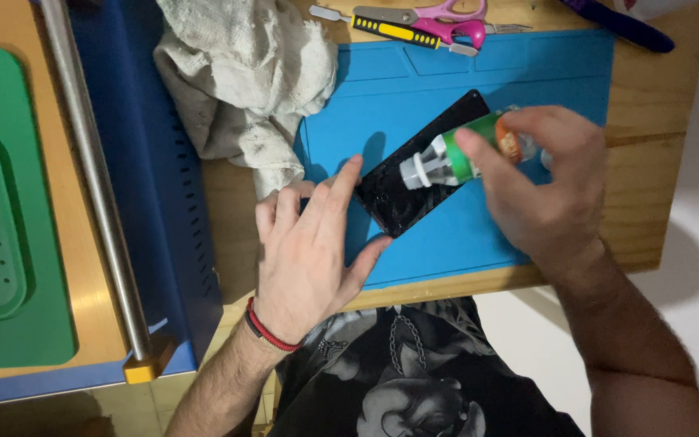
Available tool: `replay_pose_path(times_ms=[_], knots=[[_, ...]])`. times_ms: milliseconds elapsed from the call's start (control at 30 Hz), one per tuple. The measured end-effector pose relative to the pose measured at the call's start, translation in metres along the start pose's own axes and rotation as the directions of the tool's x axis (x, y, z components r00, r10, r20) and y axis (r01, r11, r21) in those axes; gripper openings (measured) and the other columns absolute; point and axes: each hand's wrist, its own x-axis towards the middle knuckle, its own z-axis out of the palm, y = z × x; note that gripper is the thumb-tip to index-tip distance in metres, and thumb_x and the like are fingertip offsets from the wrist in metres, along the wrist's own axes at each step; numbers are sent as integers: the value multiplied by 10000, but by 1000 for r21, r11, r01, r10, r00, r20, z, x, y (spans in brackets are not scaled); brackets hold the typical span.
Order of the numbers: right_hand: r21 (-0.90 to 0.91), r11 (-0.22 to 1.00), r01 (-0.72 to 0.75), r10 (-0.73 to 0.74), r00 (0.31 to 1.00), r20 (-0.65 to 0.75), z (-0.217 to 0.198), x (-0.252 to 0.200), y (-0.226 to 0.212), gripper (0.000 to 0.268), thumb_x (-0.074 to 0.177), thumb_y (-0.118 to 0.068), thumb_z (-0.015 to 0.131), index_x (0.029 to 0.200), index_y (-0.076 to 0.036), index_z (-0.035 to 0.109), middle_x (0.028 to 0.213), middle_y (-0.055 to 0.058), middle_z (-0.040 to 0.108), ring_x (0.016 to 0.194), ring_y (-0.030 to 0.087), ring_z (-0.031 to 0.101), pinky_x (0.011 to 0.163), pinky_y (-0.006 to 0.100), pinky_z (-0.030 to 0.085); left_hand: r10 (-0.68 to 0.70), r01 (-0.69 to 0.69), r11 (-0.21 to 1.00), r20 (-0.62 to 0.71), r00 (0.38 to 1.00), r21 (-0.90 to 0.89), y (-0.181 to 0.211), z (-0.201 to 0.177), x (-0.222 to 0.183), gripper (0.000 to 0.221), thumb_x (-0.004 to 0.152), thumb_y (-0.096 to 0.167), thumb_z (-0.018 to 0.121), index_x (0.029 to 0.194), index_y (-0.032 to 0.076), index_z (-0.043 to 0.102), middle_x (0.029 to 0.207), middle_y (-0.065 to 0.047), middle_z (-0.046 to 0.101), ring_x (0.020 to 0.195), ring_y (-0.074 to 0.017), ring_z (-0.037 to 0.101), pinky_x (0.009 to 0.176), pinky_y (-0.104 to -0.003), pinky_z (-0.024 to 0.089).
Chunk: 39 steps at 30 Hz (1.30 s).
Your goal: Scraping adhesive residue from a mobile phone LCD screen using solvent and a scraper tool
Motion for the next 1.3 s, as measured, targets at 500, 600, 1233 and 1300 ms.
replay_pose_path(times_ms=[500,600,1233,1300], knots=[[519,772,-367,420,907,18,-3,-70,125,675,1166,381,816,1563,56,378,1528,404,518,1444,517,559,1304,591,477,-18,18,1000,6,1000,-3,3,0,2,878,1028,651,688,1666,88,469,1304,-50,694,1095,-337,559,906,-497,409],[457,729,-510,562,827,27,11,-86,133,816,1067,354,978,1526,98,354,1509,410,482,1443,536,579,1227,581,520,-17,17,1000,6,1000,4,3,0,2,910,1012,654,725,1669,81,465,1283,-43,696,1100,-332,568,903,-493,411],[-66,927,-369,349,788,508,9,-23,-59,982,947,-723,719,1760,-247,443,1848,204,158,1668,600,74,1256,913,184,-23,23,1000,9,1000,-20,2,-3,3,863,1057,675,610,1676,95,454,1374,-25,710,1122,-329,577,904,-494,416],[-120,883,-454,455,764,458,9,-24,-61,929,1056,-683,635,1769,-114,462,1833,245,136,1652,624,59,1258,917,189,-9,9,1000,5,1000,-27,3,-2,3,861,1057,663,627,1673,88,454,1369,-25,709,1118,-328,580,895,-489,410]])
